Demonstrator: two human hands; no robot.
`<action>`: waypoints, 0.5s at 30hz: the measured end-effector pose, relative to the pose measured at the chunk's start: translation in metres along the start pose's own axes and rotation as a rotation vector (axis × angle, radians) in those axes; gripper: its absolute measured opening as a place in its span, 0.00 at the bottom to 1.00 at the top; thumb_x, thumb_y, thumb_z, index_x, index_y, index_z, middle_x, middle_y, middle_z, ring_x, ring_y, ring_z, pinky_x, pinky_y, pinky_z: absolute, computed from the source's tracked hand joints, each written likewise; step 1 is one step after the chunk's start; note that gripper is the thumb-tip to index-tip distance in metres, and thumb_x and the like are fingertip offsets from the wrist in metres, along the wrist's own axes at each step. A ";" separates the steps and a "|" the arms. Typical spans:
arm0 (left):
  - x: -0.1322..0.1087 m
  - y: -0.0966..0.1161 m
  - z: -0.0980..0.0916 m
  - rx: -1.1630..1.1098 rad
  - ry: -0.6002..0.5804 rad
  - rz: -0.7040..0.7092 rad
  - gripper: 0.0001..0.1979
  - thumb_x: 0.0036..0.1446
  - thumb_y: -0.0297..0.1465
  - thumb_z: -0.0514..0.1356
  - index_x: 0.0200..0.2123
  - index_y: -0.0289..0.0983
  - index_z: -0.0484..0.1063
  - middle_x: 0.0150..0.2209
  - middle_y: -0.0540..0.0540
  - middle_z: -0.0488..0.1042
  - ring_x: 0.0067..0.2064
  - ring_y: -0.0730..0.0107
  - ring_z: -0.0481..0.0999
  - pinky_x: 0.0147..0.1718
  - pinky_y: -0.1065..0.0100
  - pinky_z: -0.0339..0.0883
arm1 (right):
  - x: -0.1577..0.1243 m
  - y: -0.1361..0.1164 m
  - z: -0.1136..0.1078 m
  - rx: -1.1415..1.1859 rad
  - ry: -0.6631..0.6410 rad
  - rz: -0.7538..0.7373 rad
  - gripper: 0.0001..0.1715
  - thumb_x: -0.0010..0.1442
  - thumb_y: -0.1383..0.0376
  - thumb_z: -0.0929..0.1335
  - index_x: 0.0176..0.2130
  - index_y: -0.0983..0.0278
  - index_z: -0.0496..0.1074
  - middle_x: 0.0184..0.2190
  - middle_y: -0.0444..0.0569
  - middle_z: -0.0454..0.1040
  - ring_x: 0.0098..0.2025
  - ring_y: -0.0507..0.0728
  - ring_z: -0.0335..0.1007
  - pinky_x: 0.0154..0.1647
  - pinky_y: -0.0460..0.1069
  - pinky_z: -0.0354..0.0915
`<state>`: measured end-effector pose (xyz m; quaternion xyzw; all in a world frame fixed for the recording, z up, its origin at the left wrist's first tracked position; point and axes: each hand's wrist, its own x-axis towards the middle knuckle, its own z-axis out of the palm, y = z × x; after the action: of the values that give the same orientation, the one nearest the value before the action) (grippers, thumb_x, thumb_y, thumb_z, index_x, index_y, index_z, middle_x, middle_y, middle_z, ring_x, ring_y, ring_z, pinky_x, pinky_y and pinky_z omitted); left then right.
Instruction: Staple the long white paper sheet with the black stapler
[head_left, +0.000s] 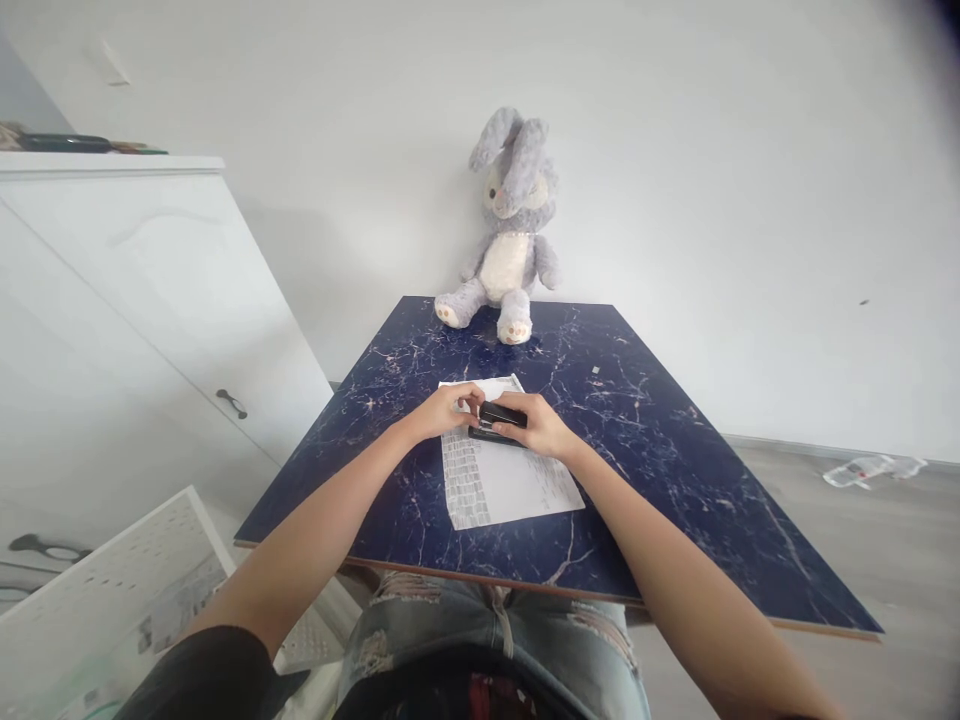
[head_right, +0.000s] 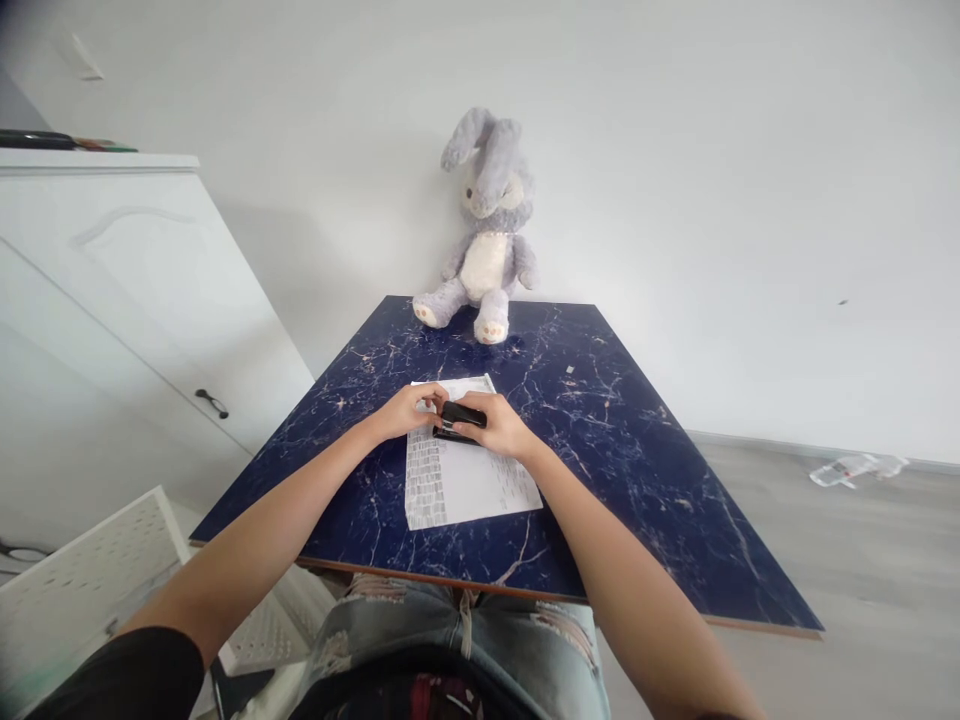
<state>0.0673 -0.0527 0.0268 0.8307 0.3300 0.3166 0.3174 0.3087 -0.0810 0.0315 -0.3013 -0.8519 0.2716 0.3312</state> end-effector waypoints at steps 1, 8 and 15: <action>0.001 -0.002 -0.002 0.017 0.011 -0.001 0.11 0.53 0.31 0.69 0.39 0.37 0.75 0.35 0.49 0.79 0.39 0.66 0.78 0.44 0.64 0.67 | 0.001 0.000 0.001 -0.010 0.022 0.013 0.16 0.64 0.55 0.70 0.46 0.62 0.77 0.38 0.49 0.79 0.37 0.57 0.72 0.40 0.50 0.64; 0.004 -0.037 -0.026 -0.035 0.420 -0.064 0.12 0.63 0.41 0.59 0.38 0.38 0.71 0.32 0.48 0.75 0.32 0.70 0.74 0.34 0.68 0.67 | 0.014 0.000 0.030 -0.145 0.087 0.143 0.11 0.59 0.65 0.74 0.43 0.62 0.77 0.39 0.50 0.79 0.39 0.58 0.73 0.43 0.52 0.65; 0.004 -0.048 -0.019 -0.085 0.260 -0.103 0.14 0.63 0.43 0.59 0.39 0.38 0.70 0.31 0.50 0.72 0.29 0.72 0.71 0.31 0.70 0.67 | -0.029 -0.003 0.001 -0.274 0.144 0.240 0.07 0.60 0.64 0.72 0.40 0.61 0.75 0.37 0.50 0.78 0.37 0.59 0.72 0.40 0.52 0.65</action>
<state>0.0389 -0.0161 0.0037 0.7505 0.3967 0.4184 0.3229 0.3241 -0.1034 0.0207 -0.4618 -0.8130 0.1684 0.3122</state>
